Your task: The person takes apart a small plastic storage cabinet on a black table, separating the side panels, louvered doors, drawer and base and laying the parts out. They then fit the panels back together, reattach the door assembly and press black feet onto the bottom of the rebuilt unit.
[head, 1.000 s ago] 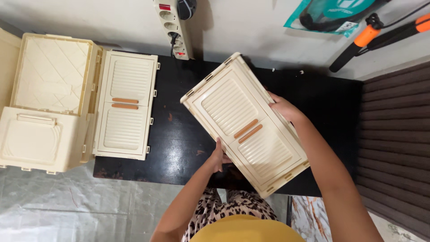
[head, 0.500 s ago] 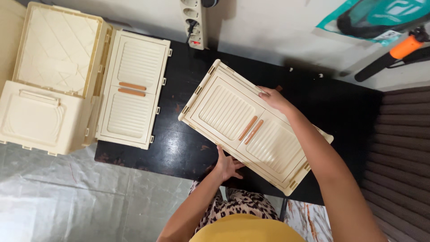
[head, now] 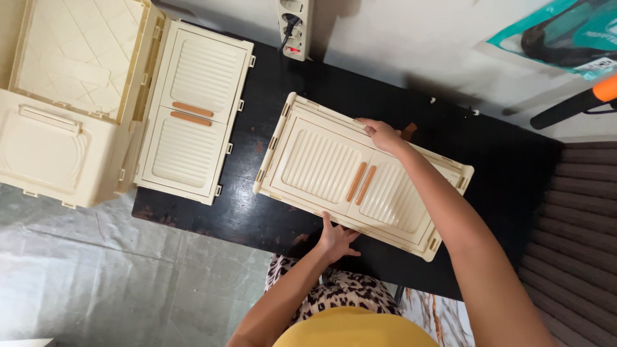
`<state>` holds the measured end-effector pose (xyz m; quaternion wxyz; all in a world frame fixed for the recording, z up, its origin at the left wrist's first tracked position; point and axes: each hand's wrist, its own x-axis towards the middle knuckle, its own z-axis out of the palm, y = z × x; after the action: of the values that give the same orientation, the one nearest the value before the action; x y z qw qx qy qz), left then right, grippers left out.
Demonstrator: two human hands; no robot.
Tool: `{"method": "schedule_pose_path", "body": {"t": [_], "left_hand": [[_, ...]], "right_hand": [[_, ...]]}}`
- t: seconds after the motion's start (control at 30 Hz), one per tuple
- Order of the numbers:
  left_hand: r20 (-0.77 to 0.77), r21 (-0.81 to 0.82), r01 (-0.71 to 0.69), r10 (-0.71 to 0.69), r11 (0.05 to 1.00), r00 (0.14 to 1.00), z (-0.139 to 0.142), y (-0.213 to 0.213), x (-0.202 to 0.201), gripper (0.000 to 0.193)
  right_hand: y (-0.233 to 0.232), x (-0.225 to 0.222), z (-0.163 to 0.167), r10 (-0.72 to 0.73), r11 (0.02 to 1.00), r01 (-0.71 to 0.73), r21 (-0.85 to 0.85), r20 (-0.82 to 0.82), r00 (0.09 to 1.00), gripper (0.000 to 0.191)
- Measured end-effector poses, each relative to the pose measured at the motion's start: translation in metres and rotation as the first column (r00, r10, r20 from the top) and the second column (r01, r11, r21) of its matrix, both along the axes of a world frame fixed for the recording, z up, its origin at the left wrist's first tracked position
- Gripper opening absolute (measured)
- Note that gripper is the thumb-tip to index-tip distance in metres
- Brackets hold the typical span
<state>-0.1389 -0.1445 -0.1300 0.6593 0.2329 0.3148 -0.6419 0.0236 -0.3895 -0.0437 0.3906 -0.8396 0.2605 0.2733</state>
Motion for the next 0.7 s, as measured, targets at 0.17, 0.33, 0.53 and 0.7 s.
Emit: {"method": "schedule_pose_path", "body": {"t": [0.17, 0.33, 0.53, 0.7], "left_hand": [[-0.024, 0.012, -0.062, 0.062, 0.998, 0.998, 0.0, -0.006, -0.002, 0.118], [0.003, -0.01, -0.038, 0.038, 0.999, 0.999, 0.001, -0.011, -0.005, 0.117], [-0.026, -0.006, -0.104, 0.104, 0.995, 0.994, 0.0, -0.011, -0.004, 0.12], [0.089, 0.484, -0.214, 0.196, 0.848, 0.977, -0.002, 0.015, 0.021, 0.104]], "right_hand": [[0.004, 0.005, -0.002, -0.002, 1.0, 0.003, 0.011, -0.031, 1.0, 0.041], [0.005, 0.008, -0.003, -0.034, 0.999, 0.036, 0.032, -0.052, 0.998, 0.041], [0.005, 0.007, -0.01, 0.027, 0.995, -0.032, -0.091, -0.057, 0.998, 0.042], [0.011, -0.009, -0.016, 0.175, 0.936, -0.057, -0.347, 0.318, 0.932, 0.034]]}}
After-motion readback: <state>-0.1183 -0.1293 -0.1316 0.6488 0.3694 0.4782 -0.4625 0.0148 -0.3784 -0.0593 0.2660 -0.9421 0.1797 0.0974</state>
